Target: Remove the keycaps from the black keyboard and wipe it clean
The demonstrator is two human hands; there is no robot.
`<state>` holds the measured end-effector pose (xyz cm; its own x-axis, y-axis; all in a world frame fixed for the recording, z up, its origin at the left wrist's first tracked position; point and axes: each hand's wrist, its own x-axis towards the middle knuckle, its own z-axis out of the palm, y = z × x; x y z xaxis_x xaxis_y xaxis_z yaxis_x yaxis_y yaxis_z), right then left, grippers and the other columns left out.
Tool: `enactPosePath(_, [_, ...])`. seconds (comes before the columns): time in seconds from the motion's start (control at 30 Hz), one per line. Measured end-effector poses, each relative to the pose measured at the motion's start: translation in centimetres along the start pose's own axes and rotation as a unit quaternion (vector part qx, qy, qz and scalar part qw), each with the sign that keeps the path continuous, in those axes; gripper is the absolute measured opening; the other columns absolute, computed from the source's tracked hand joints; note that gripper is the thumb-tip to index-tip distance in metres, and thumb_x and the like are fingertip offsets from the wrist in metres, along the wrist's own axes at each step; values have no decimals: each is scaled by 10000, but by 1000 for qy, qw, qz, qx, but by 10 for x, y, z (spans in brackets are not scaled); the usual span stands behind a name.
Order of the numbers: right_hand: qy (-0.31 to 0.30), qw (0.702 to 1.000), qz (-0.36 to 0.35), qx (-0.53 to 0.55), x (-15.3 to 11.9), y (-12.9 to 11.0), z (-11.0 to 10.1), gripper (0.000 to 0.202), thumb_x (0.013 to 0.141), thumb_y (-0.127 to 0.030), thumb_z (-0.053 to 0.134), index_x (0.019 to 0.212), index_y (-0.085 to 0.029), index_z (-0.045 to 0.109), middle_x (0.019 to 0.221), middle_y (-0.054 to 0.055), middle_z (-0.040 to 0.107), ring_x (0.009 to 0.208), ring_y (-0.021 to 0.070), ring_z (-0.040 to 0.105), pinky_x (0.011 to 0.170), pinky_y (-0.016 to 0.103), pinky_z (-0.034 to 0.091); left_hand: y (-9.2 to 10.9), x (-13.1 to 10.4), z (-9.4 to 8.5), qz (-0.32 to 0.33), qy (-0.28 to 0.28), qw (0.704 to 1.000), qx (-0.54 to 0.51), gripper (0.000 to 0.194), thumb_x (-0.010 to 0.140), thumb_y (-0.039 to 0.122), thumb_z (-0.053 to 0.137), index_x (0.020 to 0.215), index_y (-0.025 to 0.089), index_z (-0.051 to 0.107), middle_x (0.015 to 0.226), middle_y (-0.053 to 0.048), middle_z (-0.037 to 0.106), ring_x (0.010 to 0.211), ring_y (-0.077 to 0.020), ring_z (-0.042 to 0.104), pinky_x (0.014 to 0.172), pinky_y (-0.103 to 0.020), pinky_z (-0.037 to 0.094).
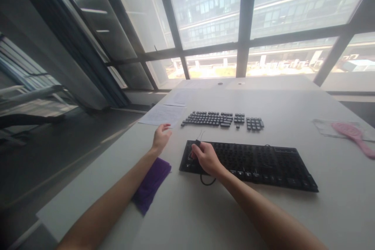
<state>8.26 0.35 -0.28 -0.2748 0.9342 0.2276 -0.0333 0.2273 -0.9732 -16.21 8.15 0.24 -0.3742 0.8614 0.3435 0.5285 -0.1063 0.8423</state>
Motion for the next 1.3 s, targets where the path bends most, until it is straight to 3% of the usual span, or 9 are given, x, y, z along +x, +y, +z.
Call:
enactPosePath(0.1, [14,999,11,28,1,-3,-1,423,924,-476,553,654,-160,633,617,46,656,579,170,607,575,264,456,20,-23,-2,90,-67,993,39,205,738,122,608,905,210,690,1171,-74,667,1168,-257,585,1023,-385,452])
enactPosePath(0.23, [59,994,30,92,2,-3,-2,429,908,-505,573,660,-160,627,611,43,645,568,164,588,569,270,454,51,-67,-10,160,-171,968,86,195,871,200,537,991,236,687,1002,-69,697,933,-230,650,830,-352,524])
enactPosePath(0.33, [98,982,39,160,3,1,-4,402,897,-507,595,690,-164,627,634,36,647,570,155,574,572,271,447,67,-100,-18,194,-227,949,103,130,896,255,561,952,264,677,915,-64,675,865,-226,631,814,-354,512])
enactPosePath(0.47, [96,970,43,221,4,5,-7,384,884,-505,622,702,-167,624,639,31,645,567,144,555,566,267,425,68,-125,-25,206,-317,921,97,142,857,323,682,990,275,684,947,-65,655,911,-230,614,840,-357,504])
enactPosePath(0.6, [74,972,45,219,3,5,-7,396,886,-503,628,685,-161,636,643,37,645,571,141,543,575,269,417,54,-126,-26,222,-361,901,96,215,812,291,760,1010,226,705,1011,-62,642,955,-218,605,879,-352,495])
enactPosePath(0.93, [55,982,46,174,1,3,-7,392,898,-489,613,681,-165,653,642,35,637,580,154,548,591,283,419,36,-127,-16,258,-340,902,59,123,859,192,700,981,179,699,983,-76,634,941,-209,597,854,-332,496])
enactPosePath(1.13, [49,988,46,136,1,0,-7,406,910,-489,589,682,-158,650,629,42,642,586,159,556,597,282,425,42,-130,-19,211,-295,932,20,81,893,197,654,969,192,683,952,-54,631,913,-183,607,835,-308,500])
enactPosePath(1.2, [49,988,48,139,1,-2,-7,406,907,-489,592,677,-158,644,629,44,644,590,161,560,600,283,429,43,-120,-20,201,-278,939,13,84,880,217,673,961,202,693,932,-43,634,870,-171,615,795,-293,513])
enactPosePath(1.3, [49,986,51,148,2,-3,-8,403,897,-492,602,673,-159,636,628,42,642,589,164,572,595,283,430,38,-87,-18,197,-220,955,18,124,872,244,676,986,208,708,952,-42,633,808,-154,625,710,-265,536])
